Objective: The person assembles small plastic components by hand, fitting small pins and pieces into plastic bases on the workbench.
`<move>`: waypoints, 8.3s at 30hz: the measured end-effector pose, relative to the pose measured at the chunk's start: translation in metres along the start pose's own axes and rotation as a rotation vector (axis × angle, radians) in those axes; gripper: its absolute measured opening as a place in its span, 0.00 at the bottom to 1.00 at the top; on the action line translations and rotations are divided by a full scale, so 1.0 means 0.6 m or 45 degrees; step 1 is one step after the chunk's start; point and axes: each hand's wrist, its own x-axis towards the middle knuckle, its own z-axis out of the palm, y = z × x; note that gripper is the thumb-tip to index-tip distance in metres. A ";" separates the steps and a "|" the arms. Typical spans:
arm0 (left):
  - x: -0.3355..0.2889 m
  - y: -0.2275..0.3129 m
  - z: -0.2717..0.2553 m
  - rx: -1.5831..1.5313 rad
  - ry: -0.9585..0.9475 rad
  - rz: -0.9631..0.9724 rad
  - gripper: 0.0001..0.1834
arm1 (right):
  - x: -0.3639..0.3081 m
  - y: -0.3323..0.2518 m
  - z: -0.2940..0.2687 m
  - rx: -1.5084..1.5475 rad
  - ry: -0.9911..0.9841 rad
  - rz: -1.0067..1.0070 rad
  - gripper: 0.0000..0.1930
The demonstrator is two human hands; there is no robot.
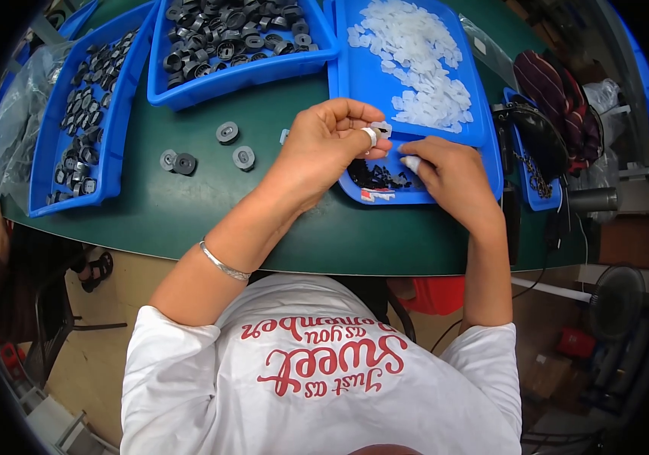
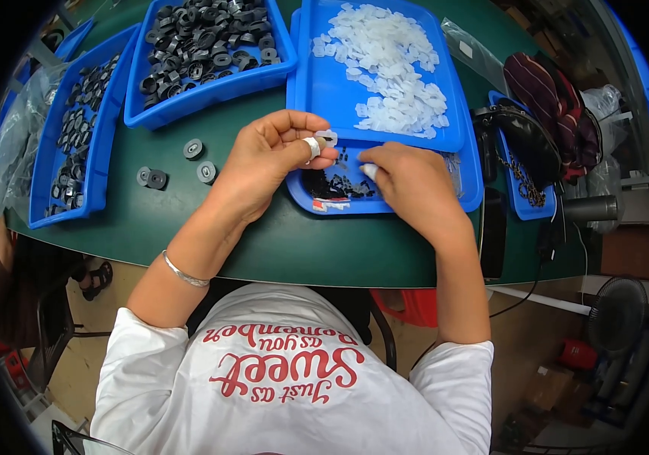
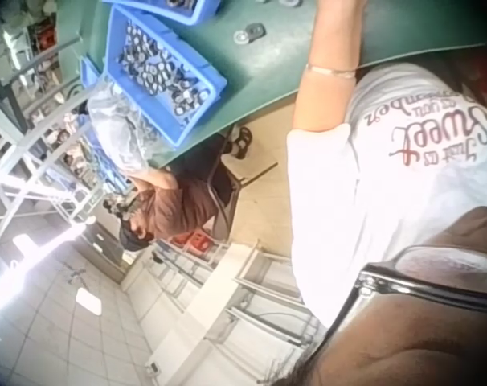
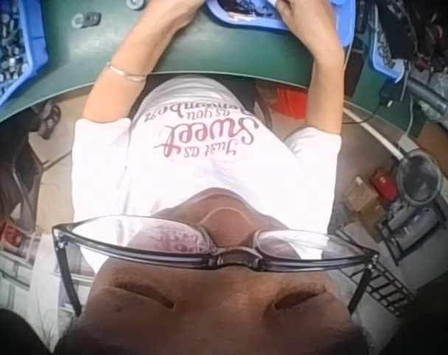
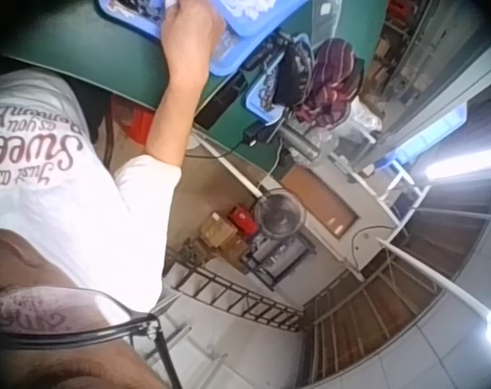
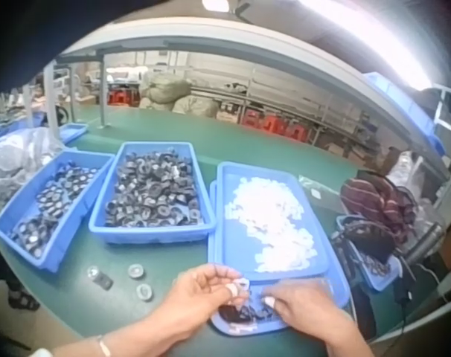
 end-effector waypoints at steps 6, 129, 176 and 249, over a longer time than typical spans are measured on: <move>0.004 0.001 -0.009 0.089 0.058 -0.009 0.10 | 0.014 -0.008 0.024 -0.058 -0.017 -0.058 0.06; 0.020 0.051 -0.058 0.200 0.417 0.495 0.12 | 0.064 -0.125 0.077 0.102 0.060 -0.454 0.08; 0.009 -0.011 0.015 0.301 -0.050 0.067 0.12 | -0.027 0.058 -0.001 -0.326 0.068 0.077 0.06; 0.003 -0.017 0.004 0.171 -0.010 0.163 0.16 | 0.041 -0.045 -0.005 0.369 0.261 -0.131 0.08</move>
